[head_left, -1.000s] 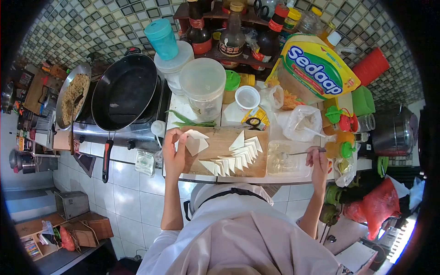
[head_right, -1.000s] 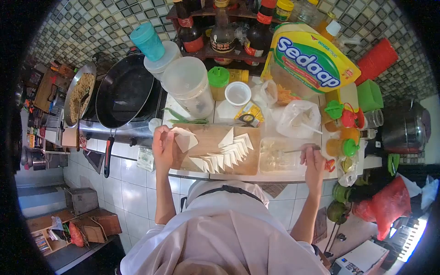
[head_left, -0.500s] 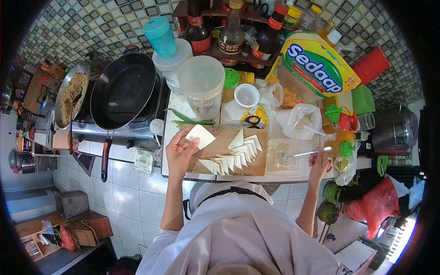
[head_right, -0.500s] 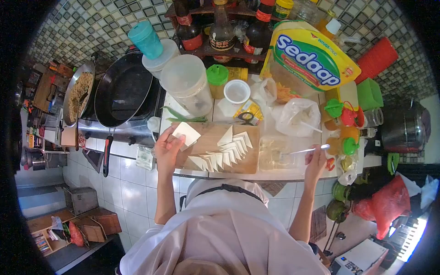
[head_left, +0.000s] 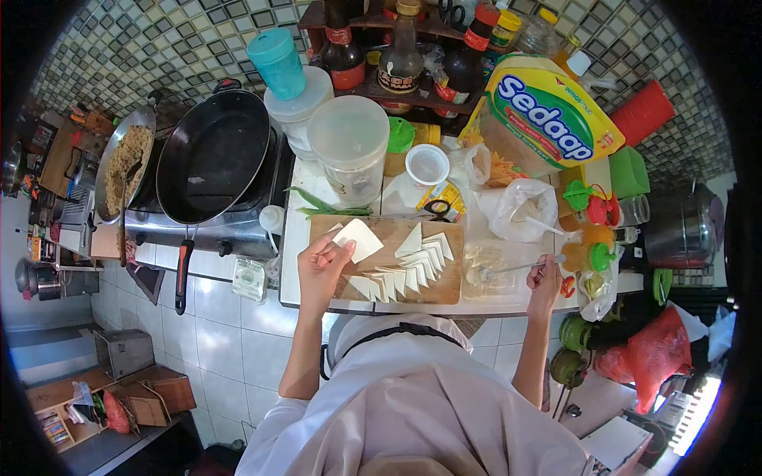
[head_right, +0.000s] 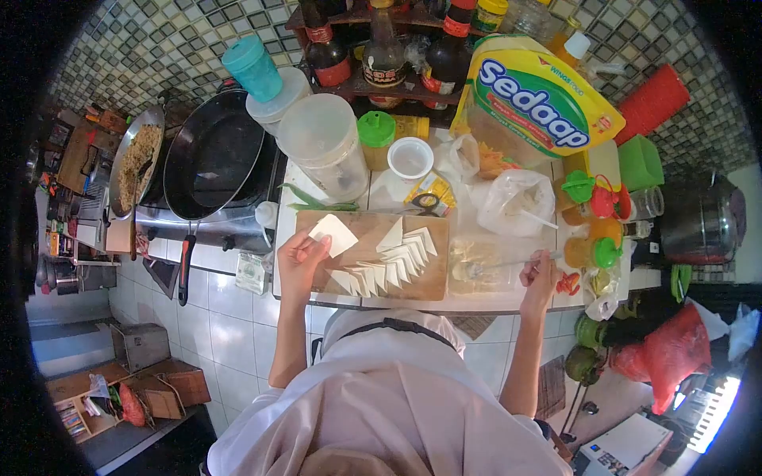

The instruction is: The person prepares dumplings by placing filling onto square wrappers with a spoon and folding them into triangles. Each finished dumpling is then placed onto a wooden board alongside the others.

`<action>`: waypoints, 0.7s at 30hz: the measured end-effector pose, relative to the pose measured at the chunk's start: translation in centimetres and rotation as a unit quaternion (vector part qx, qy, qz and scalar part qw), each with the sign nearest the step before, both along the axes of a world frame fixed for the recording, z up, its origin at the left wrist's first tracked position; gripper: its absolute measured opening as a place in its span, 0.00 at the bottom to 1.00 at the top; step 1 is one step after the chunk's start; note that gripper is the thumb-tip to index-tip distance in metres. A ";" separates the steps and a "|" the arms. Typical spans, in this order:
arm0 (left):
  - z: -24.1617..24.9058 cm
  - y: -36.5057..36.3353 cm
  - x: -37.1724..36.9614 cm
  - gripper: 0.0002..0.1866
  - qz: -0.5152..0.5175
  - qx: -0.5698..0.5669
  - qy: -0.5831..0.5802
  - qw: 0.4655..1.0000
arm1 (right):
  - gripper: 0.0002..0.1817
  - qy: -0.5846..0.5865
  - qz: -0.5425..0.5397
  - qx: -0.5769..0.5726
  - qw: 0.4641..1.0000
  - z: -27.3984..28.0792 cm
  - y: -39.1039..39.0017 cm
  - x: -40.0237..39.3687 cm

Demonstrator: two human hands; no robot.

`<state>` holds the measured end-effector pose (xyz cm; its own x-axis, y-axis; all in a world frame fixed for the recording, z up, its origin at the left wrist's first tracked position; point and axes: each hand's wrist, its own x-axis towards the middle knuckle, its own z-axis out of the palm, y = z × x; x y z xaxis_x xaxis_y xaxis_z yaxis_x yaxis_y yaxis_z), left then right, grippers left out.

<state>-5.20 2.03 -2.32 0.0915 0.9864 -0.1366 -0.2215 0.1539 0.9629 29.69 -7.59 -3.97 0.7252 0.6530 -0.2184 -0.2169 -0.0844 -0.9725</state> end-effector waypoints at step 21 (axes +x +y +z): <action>0.8 -1.5 8.3 0.13 -0.262 -0.114 -0.148 0.947 | 0.11 0.059 -0.042 0.203 0.976 10.4 -0.2 -1.4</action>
<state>3.11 0.49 -1.50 0.6269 0.7432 -0.2336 -0.3118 0.5141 0.7991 28.29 -7.79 6.41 0.7649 0.6430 -0.0390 -0.3196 0.3262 -0.8896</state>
